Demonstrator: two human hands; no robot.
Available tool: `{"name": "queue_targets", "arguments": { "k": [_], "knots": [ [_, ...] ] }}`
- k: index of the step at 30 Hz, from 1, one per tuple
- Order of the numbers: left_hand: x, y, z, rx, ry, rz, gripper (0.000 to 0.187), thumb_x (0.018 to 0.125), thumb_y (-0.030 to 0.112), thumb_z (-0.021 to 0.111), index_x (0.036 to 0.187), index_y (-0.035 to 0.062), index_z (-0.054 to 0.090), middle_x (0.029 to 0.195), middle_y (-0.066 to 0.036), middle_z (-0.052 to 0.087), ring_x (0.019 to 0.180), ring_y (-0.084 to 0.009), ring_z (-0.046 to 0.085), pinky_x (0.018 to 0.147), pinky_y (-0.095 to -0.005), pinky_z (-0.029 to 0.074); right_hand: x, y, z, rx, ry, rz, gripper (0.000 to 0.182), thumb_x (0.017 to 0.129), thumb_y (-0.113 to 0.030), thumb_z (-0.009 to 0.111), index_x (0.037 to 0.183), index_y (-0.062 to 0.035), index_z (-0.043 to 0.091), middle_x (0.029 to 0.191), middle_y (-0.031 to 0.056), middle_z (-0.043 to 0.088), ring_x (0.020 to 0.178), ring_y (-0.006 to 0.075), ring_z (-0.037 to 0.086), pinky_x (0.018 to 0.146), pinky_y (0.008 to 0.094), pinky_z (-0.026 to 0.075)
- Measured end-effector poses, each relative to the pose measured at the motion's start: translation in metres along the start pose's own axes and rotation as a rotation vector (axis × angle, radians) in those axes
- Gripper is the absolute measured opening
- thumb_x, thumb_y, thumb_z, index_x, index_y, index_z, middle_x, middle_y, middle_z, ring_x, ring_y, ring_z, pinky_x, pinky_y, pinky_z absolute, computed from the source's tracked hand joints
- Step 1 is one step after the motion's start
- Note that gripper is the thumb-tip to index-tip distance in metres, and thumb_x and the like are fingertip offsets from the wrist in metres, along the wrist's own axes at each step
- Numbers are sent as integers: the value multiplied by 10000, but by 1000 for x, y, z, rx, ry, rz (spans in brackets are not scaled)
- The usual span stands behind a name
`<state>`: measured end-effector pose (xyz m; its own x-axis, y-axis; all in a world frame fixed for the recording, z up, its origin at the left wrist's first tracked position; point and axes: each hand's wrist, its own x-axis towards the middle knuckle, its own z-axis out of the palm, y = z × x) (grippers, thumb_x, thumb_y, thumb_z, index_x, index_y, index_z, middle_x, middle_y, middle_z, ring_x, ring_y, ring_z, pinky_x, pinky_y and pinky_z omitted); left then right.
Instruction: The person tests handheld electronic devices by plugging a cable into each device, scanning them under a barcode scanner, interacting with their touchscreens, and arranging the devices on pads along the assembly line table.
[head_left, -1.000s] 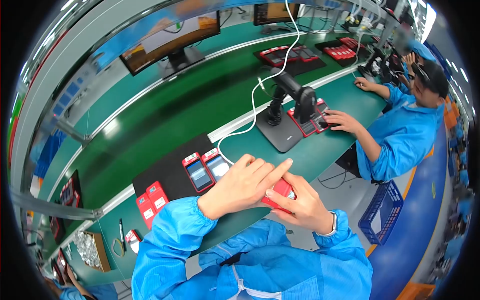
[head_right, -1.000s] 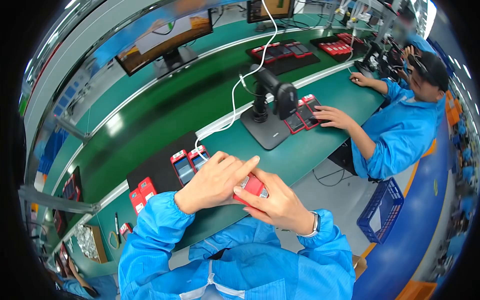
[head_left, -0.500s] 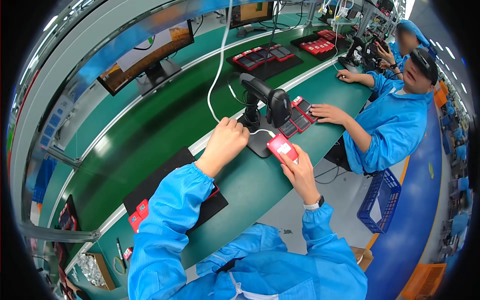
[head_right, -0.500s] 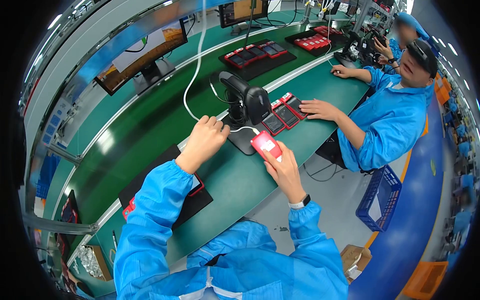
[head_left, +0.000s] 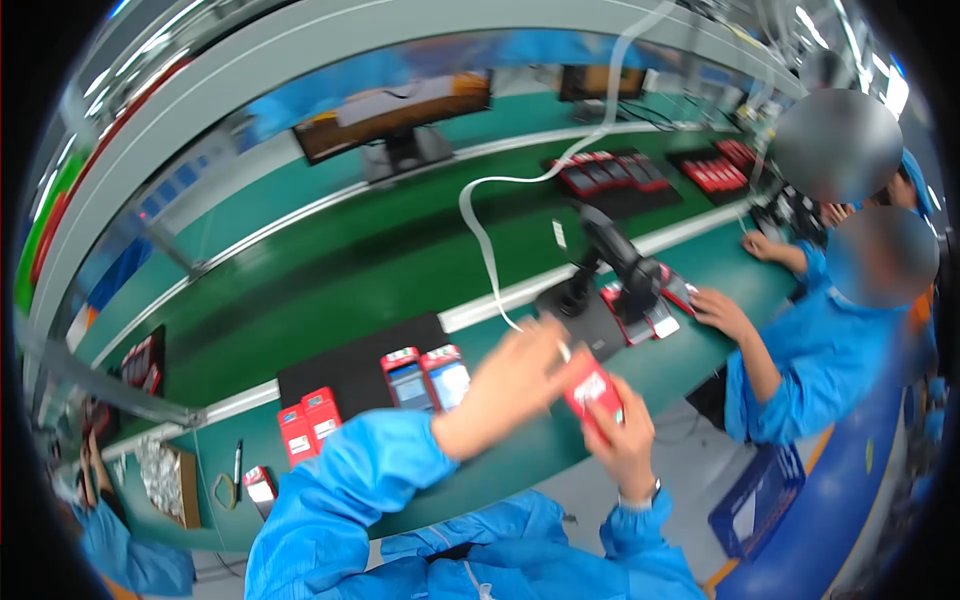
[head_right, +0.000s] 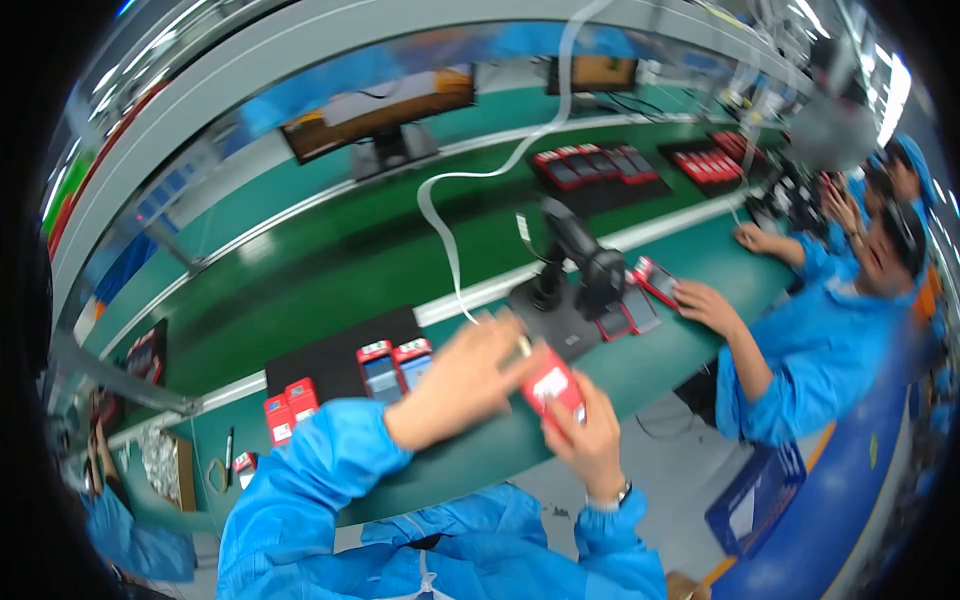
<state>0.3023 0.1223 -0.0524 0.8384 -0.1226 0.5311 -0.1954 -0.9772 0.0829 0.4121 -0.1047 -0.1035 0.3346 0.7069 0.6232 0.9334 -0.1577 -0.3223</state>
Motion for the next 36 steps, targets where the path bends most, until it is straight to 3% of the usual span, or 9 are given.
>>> {"name": "queue_targets", "arguments": {
  "k": [2,4,7,10,12,14,17,20,36],
  "knots": [
    [-23,25,-10,-7,34,135,736,730,228,820,1416,62,610,1274,-186,649,1256,-357,632,1146,-520,476,4,-34,-7,101,-52,-102,516,731,-175,866,1226,-98,745,1376,281,615,1083,431,688,908,483,593],
    [-46,38,-20,-62,-32,64,705,756,217,815,1410,44,619,1174,-167,689,1160,-324,669,1114,-493,495,2,-60,-6,181,-104,-180,548,813,-268,836,1299,-55,702,1381,289,605,1086,407,693,910,484,592],
    [-65,47,-46,-305,91,-245,657,800,186,828,1408,42,625,1130,-154,700,1086,-298,679,1068,-445,514,3,-73,28,398,253,-208,700,889,-398,801,1438,-25,582,1362,315,610,1138,439,682,941,468,590],
    [-89,59,-51,-645,477,-578,634,749,103,886,1329,-3,655,1133,-154,690,1075,-303,679,978,-407,552,22,-107,46,693,198,146,724,989,-425,695,1502,39,483,1358,309,611,1197,451,654,1000,482,558],
    [-107,65,-40,-984,800,-718,568,875,160,851,1349,-15,591,1163,-138,692,1129,-243,680,921,-392,582,42,-118,42,446,-193,14,518,971,-153,673,1411,89,549,1330,283,623,1207,478,626,1031,517,515],
    [-111,71,-27,-1341,1157,-797,543,978,270,726,1377,-13,490,1170,-171,678,1122,-298,673,1042,-467,530,53,-132,54,540,-276,-27,408,927,-39,673,1314,78,612,1170,248,671,1080,441,659,937,489,537],
    [-125,60,-28,-1377,1140,-841,516,1038,280,642,1419,-8,446,1166,-193,673,1139,-326,678,1040,-484,525,57,-145,65,464,-420,-26,284,896,-2,673,1170,67,649,979,211,692,900,402,673,822,484,536],
    [-134,55,-26,-1424,1131,-885,476,1057,257,612,1419,-5,449,1167,-196,676,1143,-330,685,1037,-479,530,65,-152,75,402,-354,-128,232,882,6,699,1104,48,647,848,181,666,761,371,658,709,479,522],
    [-141,55,-33,-1526,1144,-917,420,1076,239,567,1392,-19,466,1128,-196,687,1080,-316,706,998,-461,563,47,-140,94,295,-288,-276,194,922,-92,731,1074,20,687,623,73,612,511,243,649,465,395,507]
  ]
}}
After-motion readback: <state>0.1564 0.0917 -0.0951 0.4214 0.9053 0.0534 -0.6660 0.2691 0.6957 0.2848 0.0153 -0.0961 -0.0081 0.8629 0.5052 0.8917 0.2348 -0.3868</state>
